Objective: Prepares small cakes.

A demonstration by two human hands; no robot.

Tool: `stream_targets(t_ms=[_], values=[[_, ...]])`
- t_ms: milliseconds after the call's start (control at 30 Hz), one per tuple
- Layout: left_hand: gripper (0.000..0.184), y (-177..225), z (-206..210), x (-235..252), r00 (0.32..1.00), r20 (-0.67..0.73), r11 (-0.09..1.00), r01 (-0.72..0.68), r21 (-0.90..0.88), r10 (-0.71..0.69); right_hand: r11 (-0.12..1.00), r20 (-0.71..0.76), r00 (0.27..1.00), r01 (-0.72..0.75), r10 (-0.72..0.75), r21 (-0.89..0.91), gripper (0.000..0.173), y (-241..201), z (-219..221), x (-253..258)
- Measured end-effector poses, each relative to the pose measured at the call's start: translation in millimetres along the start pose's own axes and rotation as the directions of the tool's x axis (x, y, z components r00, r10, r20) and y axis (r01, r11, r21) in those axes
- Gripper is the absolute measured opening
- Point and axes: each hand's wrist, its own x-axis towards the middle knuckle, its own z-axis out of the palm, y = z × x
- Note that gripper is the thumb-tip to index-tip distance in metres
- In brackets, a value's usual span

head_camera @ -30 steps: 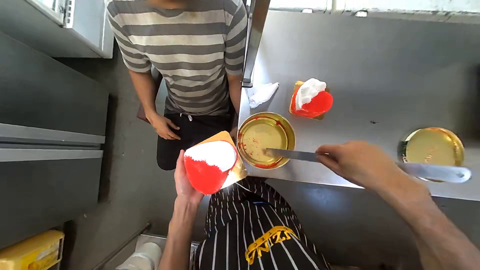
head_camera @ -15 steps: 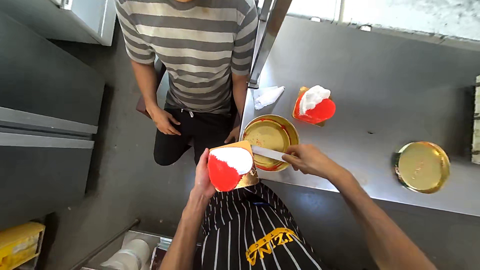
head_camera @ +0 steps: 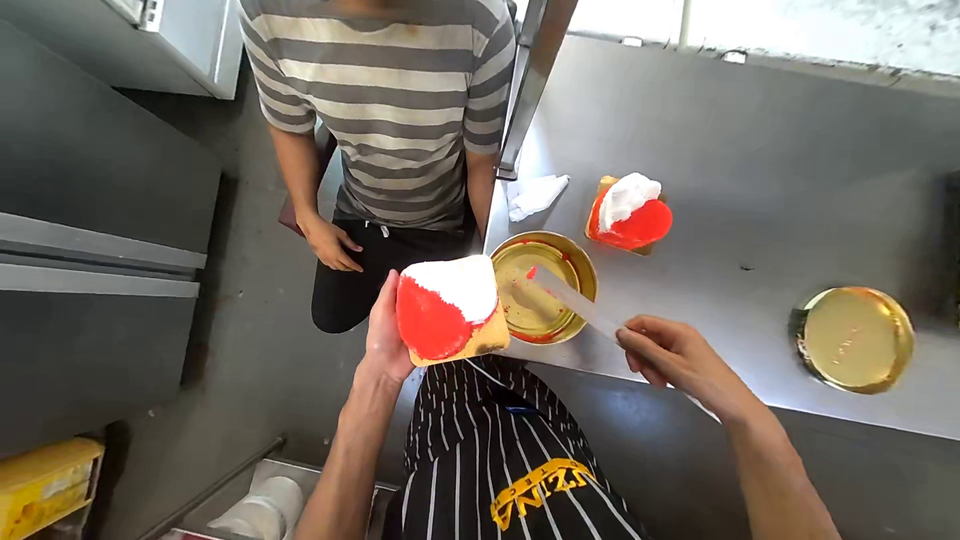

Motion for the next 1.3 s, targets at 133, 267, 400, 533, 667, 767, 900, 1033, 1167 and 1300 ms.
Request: stream_targets(t_ms=[133, 267, 400, 533, 667, 767, 900, 1033, 1167, 1300], values=[[0.064, 2.1, 21.1, -4.3, 1.0, -0.017, 1.0, 0.023, 0.009, -0.023, 0.994, -0.118, 0.993, 0.036, -0.023, 0.103, 0.022, -0.2, 7.1, -34.5], [0.065, -6.3, 35.7, -3.1, 0.996, -0.086, 1.0, 0.022, -0.022, -0.024, 0.987, -0.298, 0.945, 0.156, -0.138, 0.04, 0.023, -8.3, 28.4, -65.9], [0.067, -14.8, 46.5, -1.3, 0.995, -0.104, 0.999, 0.003, -0.052, -0.009, 0.929, -0.458, 0.813, 0.268, -0.36, -0.256, 0.025, -5.0, 58.9, -81.0], [0.069, -18.1, 50.3, -0.4, 0.996, -0.082, 0.998, 0.023, -0.058, -0.027, 0.789, -0.471, 0.69, 0.245, -0.55, -0.563, 0.029, 3.0, 81.0, -82.6], [0.072, -17.0, 49.2, -0.1, 0.998, -0.019, 0.994, 0.058, -0.096, -0.06, 0.781, -0.473, 0.688, 0.225, -0.551, -0.582, 0.031, 1.9, 79.5, -89.5], [0.071, -15.7, 50.6, -1.4, 0.998, 0.013, 0.996, 0.061, -0.07, -0.06, 0.788, -0.46, 0.69, 0.269, -0.559, -0.554, 0.03, 1.4, 66.5, -94.1], [0.071, -10.1, 52.0, -8.7, 0.996, 0.058, 0.997, 0.073, 0.008, -0.073, 0.696, -0.347, 0.692, 0.312, -0.633, -0.647, 0.03, -1.5, 36.5, -98.2], [0.073, 0.1, 52.5, -13.6, 0.984, 0.117, 0.991, 0.132, 0.033, -0.135, 0.491, -0.201, 0.606, 0.361, -0.77, -0.793, 0.028, -7.7, 5.6, -100.7], [0.07, 9.8, 58.9, -19.9, 0.974, 0.129, 0.98, 0.179, 0.081, -0.189, 0.299, -0.08, 0.499, 0.377, -0.863, -0.876, 0.024, -23.2, -16.7, -99.1], [0.067, 13.3, 62.8, -25.4, 0.956, 0.192, 0.975, 0.215, 0.058, -0.222, 0.15, 0.04, 0.444, 0.385, -0.895, -0.91, 0.028, -34.2, -32.4, -94.1]])
